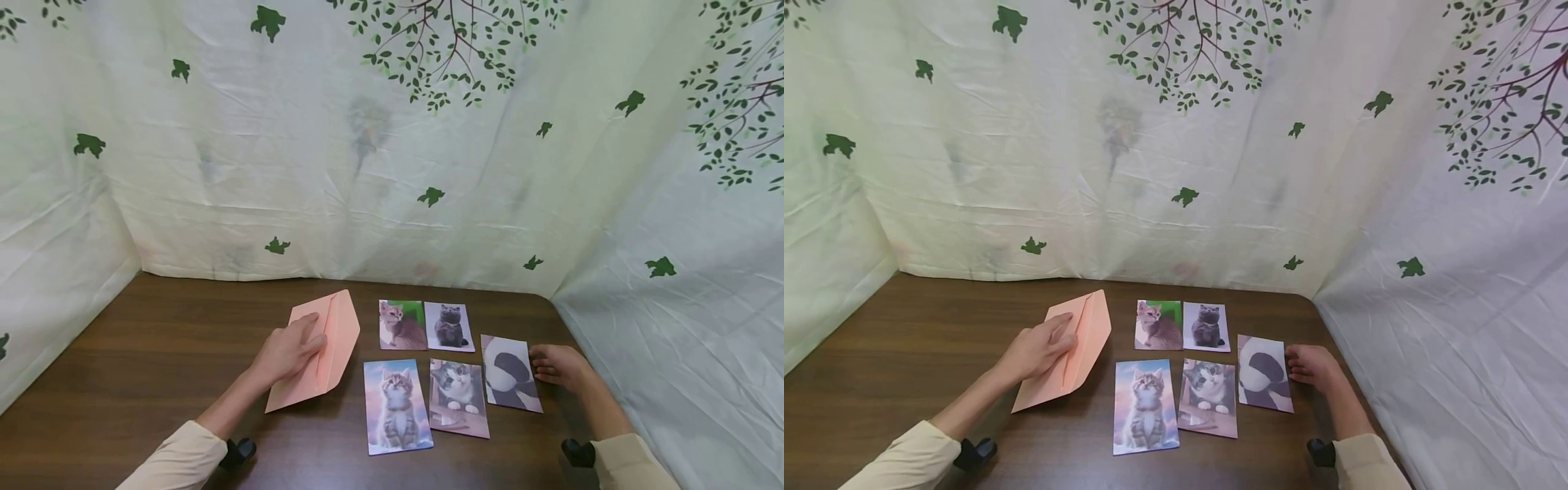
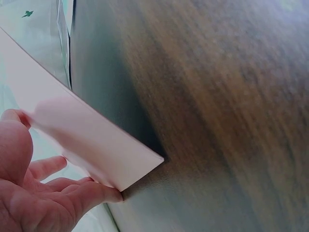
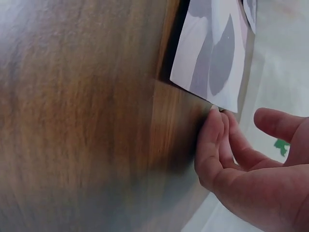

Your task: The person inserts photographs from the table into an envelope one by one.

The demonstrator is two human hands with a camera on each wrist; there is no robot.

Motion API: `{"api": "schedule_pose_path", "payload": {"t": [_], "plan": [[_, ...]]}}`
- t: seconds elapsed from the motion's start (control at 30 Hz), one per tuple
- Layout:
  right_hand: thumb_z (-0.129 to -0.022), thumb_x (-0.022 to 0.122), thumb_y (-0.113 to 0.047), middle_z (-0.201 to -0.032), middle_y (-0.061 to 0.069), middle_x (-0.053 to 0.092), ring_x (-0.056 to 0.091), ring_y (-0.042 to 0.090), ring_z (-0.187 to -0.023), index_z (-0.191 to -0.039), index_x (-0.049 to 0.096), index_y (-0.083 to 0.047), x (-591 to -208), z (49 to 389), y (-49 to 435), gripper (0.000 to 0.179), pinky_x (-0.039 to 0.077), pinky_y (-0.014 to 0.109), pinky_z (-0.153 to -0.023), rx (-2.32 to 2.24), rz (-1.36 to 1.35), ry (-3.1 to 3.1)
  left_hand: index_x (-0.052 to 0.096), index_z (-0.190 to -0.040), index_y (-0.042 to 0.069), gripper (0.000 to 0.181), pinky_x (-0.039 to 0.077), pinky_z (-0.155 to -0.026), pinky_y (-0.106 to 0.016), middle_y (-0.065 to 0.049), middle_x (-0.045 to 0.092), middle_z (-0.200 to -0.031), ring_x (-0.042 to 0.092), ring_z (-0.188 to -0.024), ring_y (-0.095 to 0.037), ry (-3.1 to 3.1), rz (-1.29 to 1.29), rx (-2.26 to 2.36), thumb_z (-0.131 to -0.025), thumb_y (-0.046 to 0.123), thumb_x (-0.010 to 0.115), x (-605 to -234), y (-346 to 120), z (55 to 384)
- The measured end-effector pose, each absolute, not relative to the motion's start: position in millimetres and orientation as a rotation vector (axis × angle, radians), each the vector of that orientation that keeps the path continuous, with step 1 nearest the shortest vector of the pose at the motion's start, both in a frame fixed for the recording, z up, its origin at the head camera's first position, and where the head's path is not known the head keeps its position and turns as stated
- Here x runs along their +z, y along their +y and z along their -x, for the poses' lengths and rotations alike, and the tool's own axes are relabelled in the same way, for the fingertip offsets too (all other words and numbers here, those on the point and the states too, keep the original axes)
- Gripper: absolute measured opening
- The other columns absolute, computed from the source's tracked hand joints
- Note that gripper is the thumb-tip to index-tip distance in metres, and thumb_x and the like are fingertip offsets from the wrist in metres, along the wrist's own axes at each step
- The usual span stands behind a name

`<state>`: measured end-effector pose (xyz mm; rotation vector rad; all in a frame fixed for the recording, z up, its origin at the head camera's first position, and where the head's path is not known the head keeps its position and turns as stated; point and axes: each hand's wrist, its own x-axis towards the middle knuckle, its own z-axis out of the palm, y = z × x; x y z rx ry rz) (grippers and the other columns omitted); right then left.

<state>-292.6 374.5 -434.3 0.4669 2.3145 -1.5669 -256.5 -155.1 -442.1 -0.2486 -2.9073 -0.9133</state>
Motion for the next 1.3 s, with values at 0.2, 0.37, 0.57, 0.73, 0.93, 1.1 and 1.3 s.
{"api": "schedule_pose_path", "payload": {"t": [0.2, 0.37, 0.57, 0.73, 0.93, 1.1, 1.3], "plan": [[-0.105, 0.044, -0.022, -0.110, 0.017, 0.059, 0.058, 0.020, -0.089, -0.141, 0.043, 0.016, -435.8, 297.1, 374.3, 0.052, 0.056, 0.028, -0.079, -1.540, -0.475, 2.325, 0.049, -0.146, -0.003, 0.057, 0.048, -0.098, -0.059, -0.028, 0.058, -0.140, 0.058, -0.120, -0.054, -2.909, 0.262, -0.902, -0.099, 0.028, 0.054, -443.1, -154.9, 256.7], [-0.104, 0.047, -0.021, -0.108, 0.016, 0.058, 0.057, 0.020, -0.088, -0.133, 0.052, 0.014, -436.2, 300.5, 373.9, 0.046, 0.056, 0.028, -0.079, -1.557, -0.489, 2.317, 0.050, -0.146, -0.002, 0.057, 0.048, -0.097, -0.058, -0.028, 0.059, -0.138, 0.059, -0.120, -0.052, -2.908, 0.247, -0.917, -0.099, 0.028, 0.055, -442.6, -153.5, 256.5], [-0.103, 0.048, -0.020, -0.101, 0.009, 0.060, 0.057, 0.019, -0.086, -0.124, 0.058, 0.012, -435.2, 304.0, 373.1, 0.040, 0.055, 0.027, -0.077, -1.589, -0.525, 2.303, 0.051, -0.146, 0.000, 0.056, 0.048, -0.097, -0.058, -0.027, 0.060, -0.138, 0.059, -0.120, -0.053, -2.905, 0.226, -0.940, -0.098, 0.028, 0.056, -442.2, -152.0, 255.8], [-0.102, 0.047, -0.018, -0.094, 0.002, 0.062, 0.057, 0.016, -0.082, -0.126, 0.054, 0.014, -435.9, 305.0, 372.9, 0.041, 0.054, 0.025, -0.075, -1.600, -0.498, 2.285, 0.052, -0.145, 0.000, 0.056, 0.049, -0.096, -0.058, -0.027, 0.061, -0.137, 0.060, -0.118, -0.053, -2.897, 0.216, -0.940, -0.097, 0.028, 0.057, -442.2, -151.9, 255.7], [-0.101, 0.051, -0.017, -0.088, -0.001, 0.066, 0.061, 0.014, -0.082, -0.124, 0.052, 0.015, -433.0, 305.0, 372.1, 0.040, 0.054, 0.027, -0.076, -1.617, -0.462, 2.241, 0.051, -0.145, 0.000, 0.057, 0.049, -0.096, -0.058, -0.027, 0.061, -0.137, 0.060, -0.118, -0.053, -2.905, 0.206, -0.931, -0.097, 0.028, 0.057, -441.7, -152.7, 255.4], [-0.102, 0.050, -0.019, -0.105, 0.011, 0.070, 0.067, 0.019, -0.093, -0.136, 0.045, 0.018, -428.2, 303.8, 371.2, 0.050, 0.057, 0.035, -0.083, -1.592, -0.429, 2.228, 0.051, -0.146, 0.000, 0.057, 0.048, -0.096, -0.058, -0.027, 0.060, -0.138, 0.059, -0.119, -0.052, -2.904, 0.205, -0.942, -0.097, 0.028, 0.057, -441.6, -153.9, 255.2], [-0.103, 0.050, -0.018, -0.136, 0.036, 0.054, 0.063, 0.033, -0.113, -0.141, 0.039, 0.019, -426.5, 303.5, 370.7, 0.055, 0.055, 0.042, -0.092, -1.509, -0.366, 2.213, 0.051, -0.145, -0.001, 0.056, 0.048, -0.097, -0.058, -0.028, 0.060, -0.138, 0.060, -0.119, -0.052, -2.891, 0.209, -0.949, -0.097, 0.028, 0.057, -441.8, -155.3, 254.7]]}}
